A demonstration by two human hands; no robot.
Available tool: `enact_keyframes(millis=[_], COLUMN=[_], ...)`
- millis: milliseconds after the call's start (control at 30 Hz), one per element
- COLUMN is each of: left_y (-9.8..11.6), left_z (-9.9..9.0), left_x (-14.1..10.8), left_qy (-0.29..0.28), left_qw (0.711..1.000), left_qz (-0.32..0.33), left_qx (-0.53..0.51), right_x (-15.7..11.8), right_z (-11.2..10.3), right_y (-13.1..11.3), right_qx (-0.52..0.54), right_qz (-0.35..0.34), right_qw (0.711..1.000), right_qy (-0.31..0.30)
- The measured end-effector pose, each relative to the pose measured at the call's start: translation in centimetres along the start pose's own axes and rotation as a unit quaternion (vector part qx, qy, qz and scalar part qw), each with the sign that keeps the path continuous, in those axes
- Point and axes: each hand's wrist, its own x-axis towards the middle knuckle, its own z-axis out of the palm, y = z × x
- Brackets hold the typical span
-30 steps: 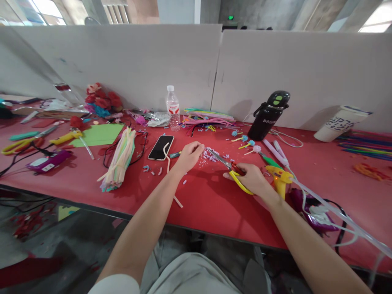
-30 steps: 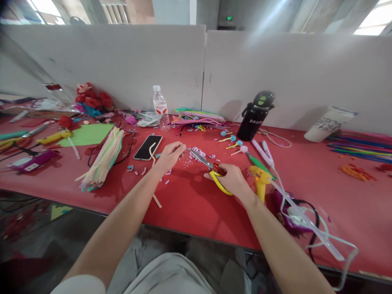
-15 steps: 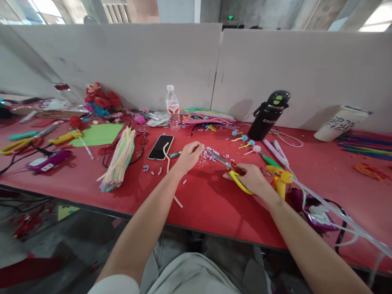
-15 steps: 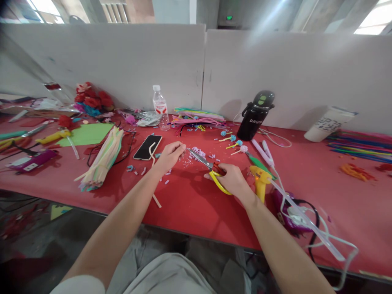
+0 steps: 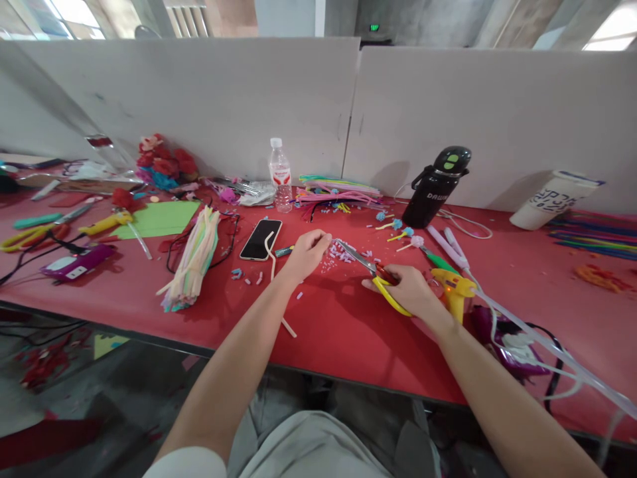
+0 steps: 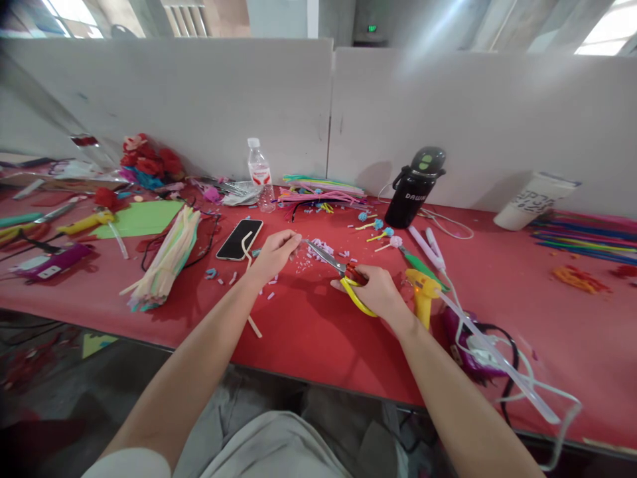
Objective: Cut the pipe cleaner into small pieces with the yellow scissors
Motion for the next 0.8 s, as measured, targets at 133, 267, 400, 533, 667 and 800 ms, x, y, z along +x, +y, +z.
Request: enact_keyframes(millis=[133,267,400,533,667,800], left_y=[0.13,0.08,-0.13,-0.17,-0.03,0.00], left_z=[0.00,0.05,0.16,0.23,0.21,0.17], left_x=[-0.08,-0.12,-0.10,-0.07,-0.10,-0.15], left_qy=[-0.003,-0.002,-0.006,-0.009,-0.010,-0.011], left_qw=[1.000,1.000,1.000,1.000,1.000,1.000], left_qz=[0.006,0.011,0.012,0.006,-0.004,-0.007], left_qx=[0.001,0.013,0.015,0.016,0.019,0.012], right_x=[-0.02,0.01,0.14,0.20,0.11,0.04], right_z=[0.00,-0.08,0.00,0.17,0.12,-0.02], right_y=[0.01,-0.10,0.14,0.48,0.32,0.06], right_qx=[0.003,0.002,-0.003,-0.006,-0.009,-0.010], right_qz=[0.002,0.005,0.000,-0.001,-0.001,0.004], right_qw=[1.000,1.000,1.000,1.000,1.000,1.000], right_qy=[-0.007,-0.012,-0.014,0.001,0.004,-0.002])
